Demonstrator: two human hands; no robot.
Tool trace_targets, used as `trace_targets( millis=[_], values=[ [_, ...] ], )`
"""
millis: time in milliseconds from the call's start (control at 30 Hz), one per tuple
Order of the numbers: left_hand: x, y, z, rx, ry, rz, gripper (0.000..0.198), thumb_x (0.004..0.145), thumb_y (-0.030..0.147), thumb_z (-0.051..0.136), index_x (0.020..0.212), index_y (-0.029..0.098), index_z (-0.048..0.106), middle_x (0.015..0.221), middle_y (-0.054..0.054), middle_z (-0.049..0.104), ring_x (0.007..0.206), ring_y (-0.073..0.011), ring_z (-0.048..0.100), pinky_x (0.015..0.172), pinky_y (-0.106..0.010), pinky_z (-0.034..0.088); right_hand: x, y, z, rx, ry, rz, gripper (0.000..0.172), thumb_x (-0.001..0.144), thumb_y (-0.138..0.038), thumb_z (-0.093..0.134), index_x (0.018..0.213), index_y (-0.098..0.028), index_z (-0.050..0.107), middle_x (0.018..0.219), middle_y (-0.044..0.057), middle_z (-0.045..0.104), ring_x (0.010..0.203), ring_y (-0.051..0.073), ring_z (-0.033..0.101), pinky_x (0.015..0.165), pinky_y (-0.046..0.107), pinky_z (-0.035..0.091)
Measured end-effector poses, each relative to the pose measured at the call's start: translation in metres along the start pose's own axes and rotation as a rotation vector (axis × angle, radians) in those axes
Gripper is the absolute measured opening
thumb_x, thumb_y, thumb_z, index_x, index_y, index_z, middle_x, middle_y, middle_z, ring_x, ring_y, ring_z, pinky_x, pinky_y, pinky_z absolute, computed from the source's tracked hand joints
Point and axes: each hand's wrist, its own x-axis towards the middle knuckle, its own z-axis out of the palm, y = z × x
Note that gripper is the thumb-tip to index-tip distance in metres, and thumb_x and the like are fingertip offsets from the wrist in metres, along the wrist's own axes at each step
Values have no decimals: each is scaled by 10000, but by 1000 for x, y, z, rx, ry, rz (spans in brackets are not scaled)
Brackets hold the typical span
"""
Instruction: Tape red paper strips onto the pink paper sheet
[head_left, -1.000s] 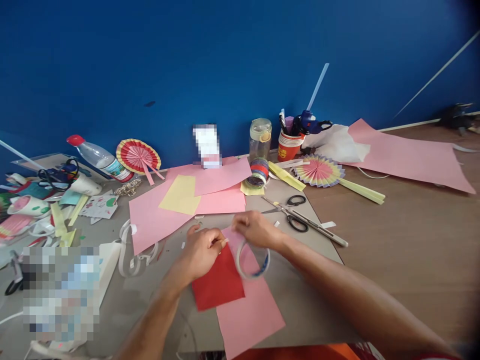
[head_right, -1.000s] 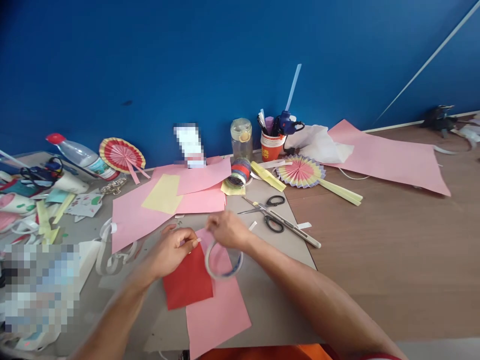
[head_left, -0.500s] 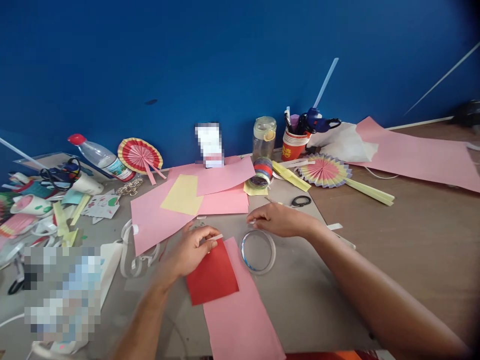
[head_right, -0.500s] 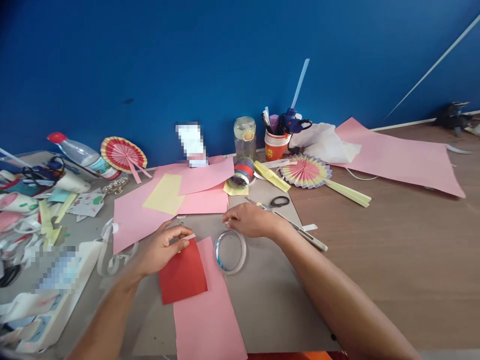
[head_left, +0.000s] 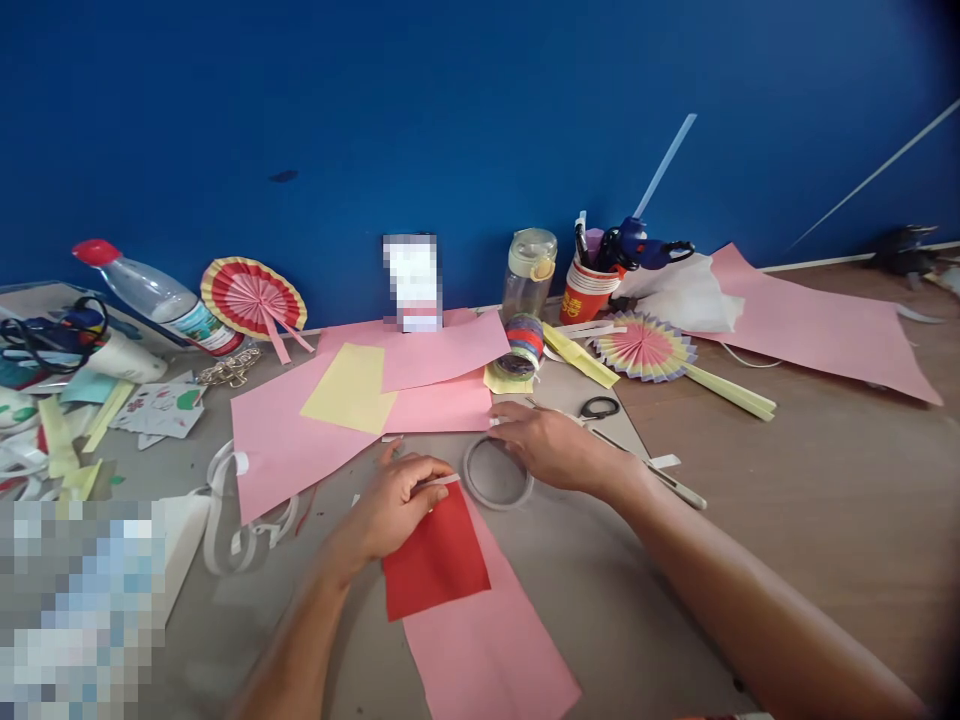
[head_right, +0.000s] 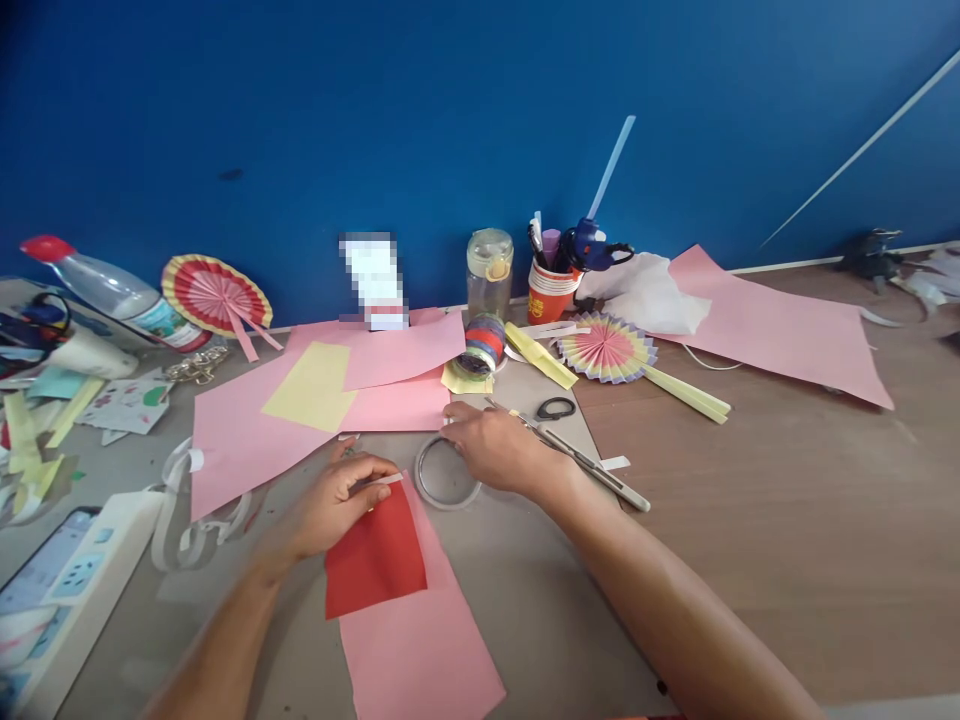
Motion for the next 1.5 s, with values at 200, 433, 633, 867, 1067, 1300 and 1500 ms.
trace_targets(
  millis=[200,433,633,867,1067,1300,1500],
  values=[
    [-1,1,6,-12,23,-13,182,874,299,449,919,261,621,706,65,641,679,-130,592,1141,-493,93,4,4,21,14,136,102,566,844,-90,380,1405,-121,315,1079,122,660,824,204,623,699,286,442],
    [0,-1,9,0,48,0,192,865,305,429,900,252,610,660,71,619,622,-121,563,1132,-504,116,7,8,35,-91,294,75,338,880,-99,383,1151,-141,581,1019,123,665,980,247,532,842,342,390],
    [0,1,10,6,50,-8,178,870,323,431,879,250,593,618,73,581,669,-141,573,1130,-511,80,6,10,38,-60,273,90,494,829,-35,363,1309,-119,448,1251,141,542,1087,224,506,897,328,420],
    [1,-2,11,13,46,-8,184,863,324,432,881,254,601,643,64,618,688,-144,588,1124,-498,111,6,9,35,-128,246,127,586,818,-52,356,1400,-118,328,1418,130,409,1125,233,504,904,329,426],
    [2,-6,12,7,37,-11,188,868,342,431,890,260,598,630,64,604,701,-153,599,1127,-483,130,3,7,26,-164,241,229,577,838,-140,415,1404,-71,321,1267,170,567,1116,286,493,918,382,358],
    [1,-6,12,-20,25,-27,184,874,350,431,904,256,586,626,75,562,669,-141,571,1134,-507,29,0,6,16,-154,192,310,621,851,-249,504,1423,-130,294,1197,149,612,1065,300,518,857,373,347],
    [0,-5,12,-12,34,-21,184,867,326,436,906,256,602,627,73,564,668,-141,567,1133,-511,59,-3,10,10,-220,222,451,601,829,-432,578,1329,-130,437,1125,170,604,1012,319,541,830,382,343]
  ],
)
